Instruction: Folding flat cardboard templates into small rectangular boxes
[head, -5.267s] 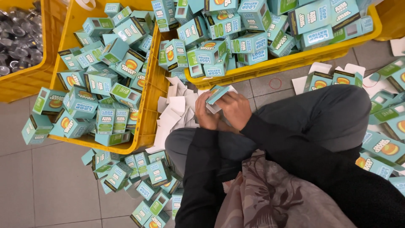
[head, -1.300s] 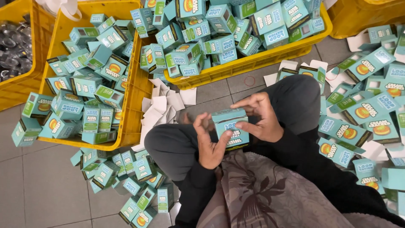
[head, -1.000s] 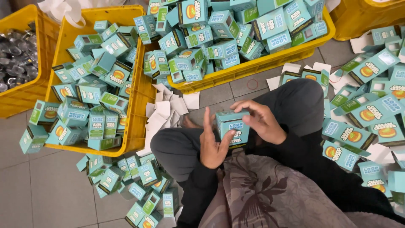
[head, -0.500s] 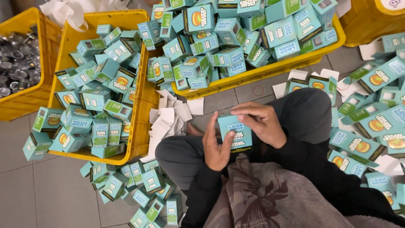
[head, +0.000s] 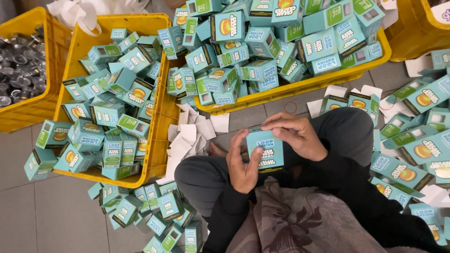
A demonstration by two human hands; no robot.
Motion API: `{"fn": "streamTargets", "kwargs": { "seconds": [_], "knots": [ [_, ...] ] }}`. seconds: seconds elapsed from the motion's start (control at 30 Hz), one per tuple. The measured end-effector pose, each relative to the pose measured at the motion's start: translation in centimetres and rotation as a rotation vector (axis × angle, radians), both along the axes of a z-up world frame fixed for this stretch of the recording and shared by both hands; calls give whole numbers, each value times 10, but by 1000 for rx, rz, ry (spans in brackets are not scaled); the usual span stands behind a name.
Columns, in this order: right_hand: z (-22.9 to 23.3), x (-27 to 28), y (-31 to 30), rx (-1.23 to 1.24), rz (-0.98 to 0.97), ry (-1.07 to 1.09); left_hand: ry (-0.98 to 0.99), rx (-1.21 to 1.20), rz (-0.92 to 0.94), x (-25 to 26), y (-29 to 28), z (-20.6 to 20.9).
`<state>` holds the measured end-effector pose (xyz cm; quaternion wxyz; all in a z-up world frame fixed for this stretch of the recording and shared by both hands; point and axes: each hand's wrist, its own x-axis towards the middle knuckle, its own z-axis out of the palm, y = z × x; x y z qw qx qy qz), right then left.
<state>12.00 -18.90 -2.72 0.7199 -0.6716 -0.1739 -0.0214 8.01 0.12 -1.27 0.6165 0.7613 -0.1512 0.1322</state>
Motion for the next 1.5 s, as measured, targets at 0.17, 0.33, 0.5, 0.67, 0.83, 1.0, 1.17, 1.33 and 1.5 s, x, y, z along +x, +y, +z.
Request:
{"fn": "streamTargets", "kwargs": {
  "seconds": [0.17, 0.33, 0.5, 0.67, 0.83, 1.0, 1.17, 1.33, 1.5],
  "knots": [
    [-2, -6, 7, 60, 4, -5, 17, -76, 14, 5, 4, -5],
    [-3, -10, 8, 102, 39, -21, -52, -80, 42, 3, -3, 10],
    [5, -14, 7, 109, 64, -28, -41, -102, 29, -2, -4, 8],
    [5, -18, 9, 103, 24, -30, -36, -109, 0, -5, 0, 5],
    [-9, -18, 6, 86, 1, -59, -59, -67, 5, -9, 1, 8],
    [-41, -23, 7, 26, -74, -35, -17, -13, -17, -12, 5, 1],
    [-60, -28, 11, 33, -64, 50, -43, 44, -9, -15, 8, -19],
    [-67, -28, 19, 38, -107, 139, -11, 67, 11, -21, 9, -51],
    [-30, -22, 21, 240, -8, 403, 305, -401, -38, -12, 15, -92]
  ]
}}
